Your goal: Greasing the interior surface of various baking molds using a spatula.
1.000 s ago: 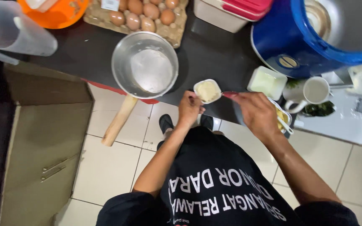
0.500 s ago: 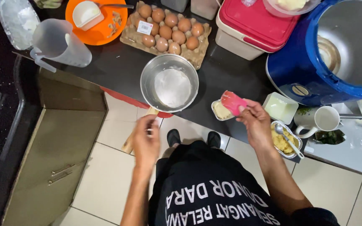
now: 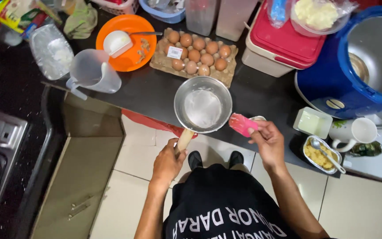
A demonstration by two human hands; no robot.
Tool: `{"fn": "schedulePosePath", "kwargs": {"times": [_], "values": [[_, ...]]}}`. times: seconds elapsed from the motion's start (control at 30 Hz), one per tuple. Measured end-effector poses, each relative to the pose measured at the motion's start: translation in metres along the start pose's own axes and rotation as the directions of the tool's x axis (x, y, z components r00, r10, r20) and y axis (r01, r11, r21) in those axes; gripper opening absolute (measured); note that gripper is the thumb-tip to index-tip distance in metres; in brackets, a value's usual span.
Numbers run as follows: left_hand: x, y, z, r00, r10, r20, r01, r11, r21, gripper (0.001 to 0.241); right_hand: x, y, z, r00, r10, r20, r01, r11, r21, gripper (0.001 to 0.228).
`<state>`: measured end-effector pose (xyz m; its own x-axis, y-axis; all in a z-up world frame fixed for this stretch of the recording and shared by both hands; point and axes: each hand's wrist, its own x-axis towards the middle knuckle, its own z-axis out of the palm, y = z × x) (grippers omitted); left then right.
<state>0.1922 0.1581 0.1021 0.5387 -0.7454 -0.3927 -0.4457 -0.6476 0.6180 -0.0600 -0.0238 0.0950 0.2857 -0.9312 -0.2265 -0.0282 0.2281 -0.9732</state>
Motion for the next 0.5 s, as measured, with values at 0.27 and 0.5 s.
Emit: {"fn": "schedulePosePath", "kwargs": {"times": [0.27,0.5], "values": [[0.025,-0.008,0.009,0.954,-0.079,0.288,0.134,0.975,-0.175,0.054,0.016,-0.051,0.062,0.922,-0.346,0.170,0.386,0.818,-0.427,0.023],[0.017,-0.018,0.005,0.956,-0.047,0.289,0.161,0.908,-0.387,0.048,0.075,-0.030,0.124,0.755,-0.256,0.604,0.655,0.355,-0.667,0.029]]}}
